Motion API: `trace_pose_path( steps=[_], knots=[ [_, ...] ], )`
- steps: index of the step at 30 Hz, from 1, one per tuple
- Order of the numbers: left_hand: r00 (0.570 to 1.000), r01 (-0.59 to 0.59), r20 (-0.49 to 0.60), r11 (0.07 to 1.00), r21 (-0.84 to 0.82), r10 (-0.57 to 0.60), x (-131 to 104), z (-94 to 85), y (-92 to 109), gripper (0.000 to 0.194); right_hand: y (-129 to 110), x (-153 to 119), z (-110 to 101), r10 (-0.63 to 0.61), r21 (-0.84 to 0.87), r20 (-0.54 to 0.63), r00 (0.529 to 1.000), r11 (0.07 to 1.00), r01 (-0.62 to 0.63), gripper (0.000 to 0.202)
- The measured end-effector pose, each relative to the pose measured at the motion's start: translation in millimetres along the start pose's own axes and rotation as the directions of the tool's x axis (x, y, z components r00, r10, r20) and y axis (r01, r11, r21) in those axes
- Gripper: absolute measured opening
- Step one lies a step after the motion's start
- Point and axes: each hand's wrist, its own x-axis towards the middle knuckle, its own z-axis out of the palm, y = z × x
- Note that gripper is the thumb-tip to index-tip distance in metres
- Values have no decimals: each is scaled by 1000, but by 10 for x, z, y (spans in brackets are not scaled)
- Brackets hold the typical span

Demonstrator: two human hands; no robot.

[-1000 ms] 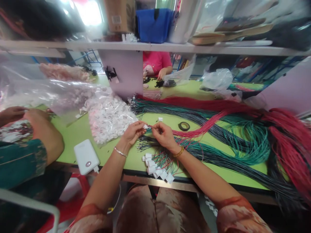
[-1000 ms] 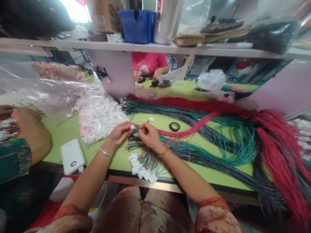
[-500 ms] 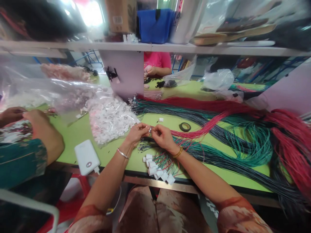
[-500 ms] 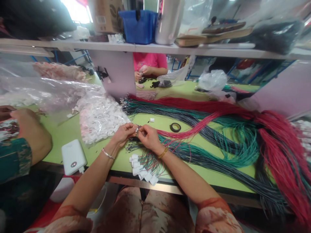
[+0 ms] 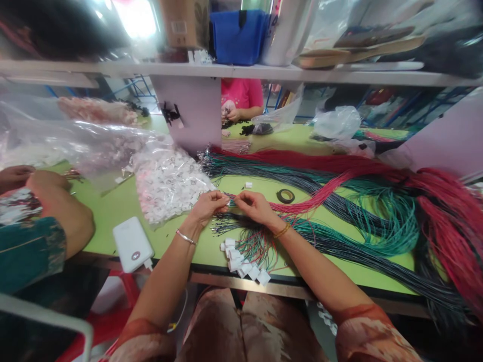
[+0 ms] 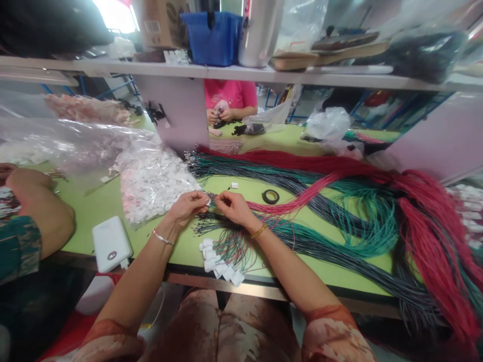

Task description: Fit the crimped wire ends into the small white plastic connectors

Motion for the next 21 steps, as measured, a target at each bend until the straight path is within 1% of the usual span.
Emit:
trace_pose_path(
  steps=[3, 8, 10, 13, 14, 16, 17, 19, 21],
  knots=[
    [1000, -3, -15, 999, -35, 3, 11, -5, -7, 32, -13, 5, -23, -9, -20, 27, 1000, 1000, 10, 18],
    [999, -29, -25, 998, -62, 27, -2, 22, -18, 32, -6, -20, 79, -27, -64, -22, 999, 998, 26, 14],
    [999, -30, -26, 999, -43, 29, -14, 33, -16, 31, 20, -20, 107, -12, -77, -29, 1000, 997, 10, 15],
    [1000, 1, -22, 1000, 25, -1, -26, 33, 0, 28, 100, 18, 60, 9, -91, 25, 1000, 996, -7, 21],
    [1000, 15, -18, 999, 51, -14, -29, 26, 10, 27, 136, 40, 20, 13, -127, 25, 1000, 992, -10, 23],
    [999, 37, -11, 995, 97, -36, -33, 5, 34, 25, 214, 83, -76, 31, -281, 4, 1000, 959, -29, 24],
    [999, 44, -10, 993, 113, -44, -34, -8, 45, 23, 250, 101, -120, 49, -386, 0, 999, 922, -45, 21],
    [999, 54, -13, 990, 130, -53, -36, -33, 63, 22, 306, 120, -179, 97, -568, 27, 995, 820, -65, 15],
    [999, 52, -12, 990, 130, -50, -36, -50, 70, 21, 332, 118, -192, 127, -656, 66, 990, 753, -53, 13]
  ],
)
